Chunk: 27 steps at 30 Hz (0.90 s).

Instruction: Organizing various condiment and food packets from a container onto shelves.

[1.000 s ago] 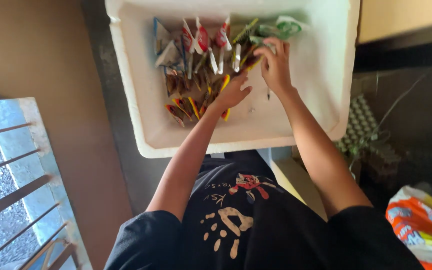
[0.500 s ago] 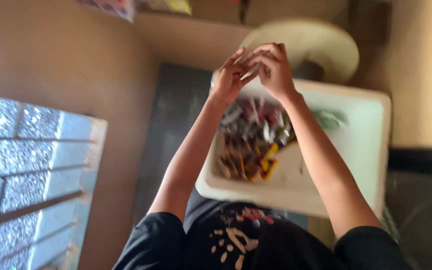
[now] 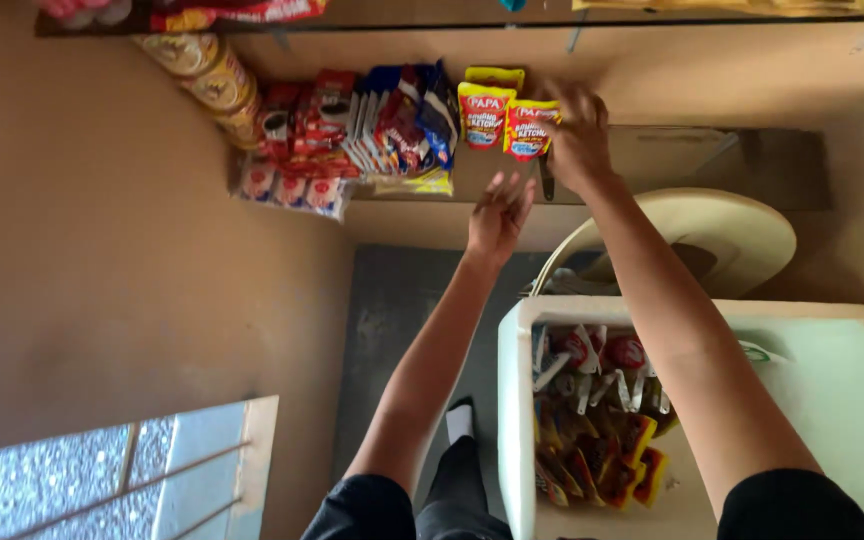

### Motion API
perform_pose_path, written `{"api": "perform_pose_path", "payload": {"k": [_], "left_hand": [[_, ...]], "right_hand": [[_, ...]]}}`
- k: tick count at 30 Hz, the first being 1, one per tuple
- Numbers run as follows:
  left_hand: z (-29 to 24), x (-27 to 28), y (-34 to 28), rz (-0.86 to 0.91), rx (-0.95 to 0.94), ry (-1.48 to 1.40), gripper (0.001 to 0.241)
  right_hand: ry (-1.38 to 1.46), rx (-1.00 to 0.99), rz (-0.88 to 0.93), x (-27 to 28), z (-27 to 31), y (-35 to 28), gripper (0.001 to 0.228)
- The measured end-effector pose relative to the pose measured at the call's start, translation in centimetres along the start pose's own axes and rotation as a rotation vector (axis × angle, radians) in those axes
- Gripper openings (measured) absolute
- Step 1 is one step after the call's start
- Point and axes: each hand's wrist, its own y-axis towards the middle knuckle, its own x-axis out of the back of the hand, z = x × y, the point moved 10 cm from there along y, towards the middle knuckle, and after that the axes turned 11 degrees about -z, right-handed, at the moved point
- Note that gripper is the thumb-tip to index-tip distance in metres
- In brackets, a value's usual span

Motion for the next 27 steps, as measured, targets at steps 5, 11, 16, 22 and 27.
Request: {"api": "perform_pose_path", "payload": {"k": [5, 11, 16, 22, 27], "left_hand": [[1.5, 2.6, -1.7, -0.066, 0.070, 0.147, 0.039], [0.1, 1.4, -7.3, -0.041, -0.512, 0.863, 0.061], [1.1, -13.1, -21.6, 0.090, -0.932, 1.378, 0.091], [12.0, -10.5, -25.6, 0.239, -0.828, 1.402, 0.094], [24.5, -3.3, -28.1, 0.257, -0.568, 1.705, 0.035]], "right_hand": [[-0.104, -0.092, 0.138, -1.9, -2.0, -2.4, 0.056], [0.087, -0.212, -0.087, 11.8, 3.2, -3.1, 0.055], [0.197, -0.287, -0.111, 22.3, 5.3, -5.3, 0.040], [0.412, -0.350, -0.011, 31.2, 3.4, -12.0, 0.028], [0.484, -0.352, 0.283, 36.4, 0.8, -22.1, 0.013]]}}
